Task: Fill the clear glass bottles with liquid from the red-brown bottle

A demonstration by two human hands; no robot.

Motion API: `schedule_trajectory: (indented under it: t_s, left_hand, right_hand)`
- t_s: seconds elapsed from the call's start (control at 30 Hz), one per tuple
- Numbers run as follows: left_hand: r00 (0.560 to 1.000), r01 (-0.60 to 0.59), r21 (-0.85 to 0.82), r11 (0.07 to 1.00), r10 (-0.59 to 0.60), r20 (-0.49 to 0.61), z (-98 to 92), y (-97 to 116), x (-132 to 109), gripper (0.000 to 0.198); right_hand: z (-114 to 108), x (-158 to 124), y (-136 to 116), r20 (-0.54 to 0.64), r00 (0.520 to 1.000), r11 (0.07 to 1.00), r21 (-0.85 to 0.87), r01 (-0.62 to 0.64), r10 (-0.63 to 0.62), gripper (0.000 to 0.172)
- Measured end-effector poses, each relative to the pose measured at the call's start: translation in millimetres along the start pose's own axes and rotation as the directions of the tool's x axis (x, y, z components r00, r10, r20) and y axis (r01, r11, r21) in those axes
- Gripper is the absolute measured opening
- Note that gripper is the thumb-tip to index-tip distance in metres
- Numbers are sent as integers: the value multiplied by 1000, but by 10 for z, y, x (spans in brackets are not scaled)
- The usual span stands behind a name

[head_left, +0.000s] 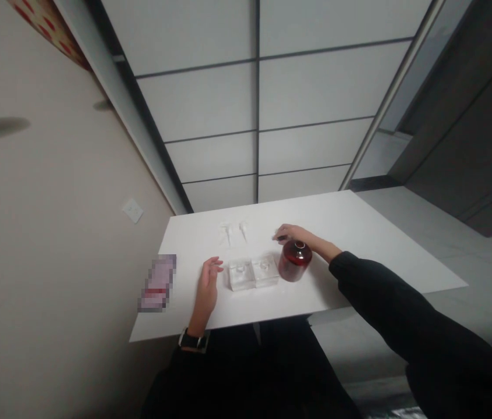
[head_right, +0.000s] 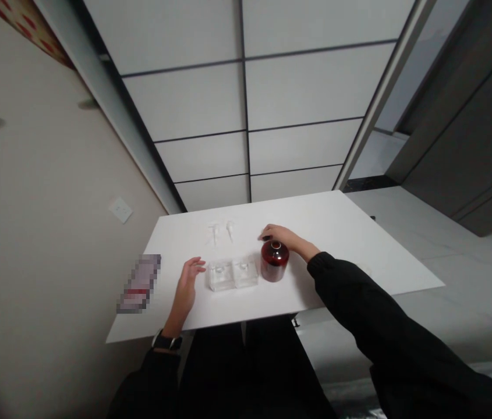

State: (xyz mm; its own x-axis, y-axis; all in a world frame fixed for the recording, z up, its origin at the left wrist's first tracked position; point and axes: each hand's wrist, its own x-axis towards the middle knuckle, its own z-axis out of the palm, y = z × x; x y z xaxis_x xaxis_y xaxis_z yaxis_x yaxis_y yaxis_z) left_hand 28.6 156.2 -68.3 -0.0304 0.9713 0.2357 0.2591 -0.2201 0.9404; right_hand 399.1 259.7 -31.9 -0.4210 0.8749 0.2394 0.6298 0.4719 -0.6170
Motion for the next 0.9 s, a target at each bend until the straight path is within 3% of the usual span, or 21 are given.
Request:
schedule_trajectory:
  t_s: [0.07,0.17,0.23,0.3,0.4,0.5,0.63,0.77,0.9]
  left_hand:
    - [1000,4,-9,1000,-4,-5,3,-6,4,49]
    - [1000,9,-22,1000,-10,-4,8,-20,13,49]
    - [1000,15,-28,1000,-14,2,9,-25,17,50]
    - [1000,16,-29,999,-16,8,6,-23,19,51]
    - [1000,18,-24,1000,-17,14,-1,-16,24,51]
    - [1000,25,-13,1000,-25,12,-6,-15,36,52]
    - [1000,13,-1,1000,-13,4,-4,-27,53,53]
    - [1000,11,5,1000,-11,9,-1,-33,56,54]
    - [1000,2,28,1000,-3,12,-8,-31,51,54]
  right_hand:
    - [-72,-105,-15,-77,997,998,54,-25,29,14]
    - [-261,-415,-142,-254,962,988,138,-69,103,33]
    - [-390,-652,-334,-341,931,980,185,-72,133,41]
    - [-486,-853,-592,-435,885,961,273,-44,164,38]
    - [-553,-1026,-962,-433,888,967,252,-47,156,30]
    - [-560,-1078,-1145,-434,893,977,212,-31,123,29]
    - [-562,-1085,-1146,-438,893,966,256,16,102,33]
    - [-597,-1048,-1156,-426,904,992,120,47,9,30]
    - [-607,-966,-1222,-377,926,994,94,48,-9,35]
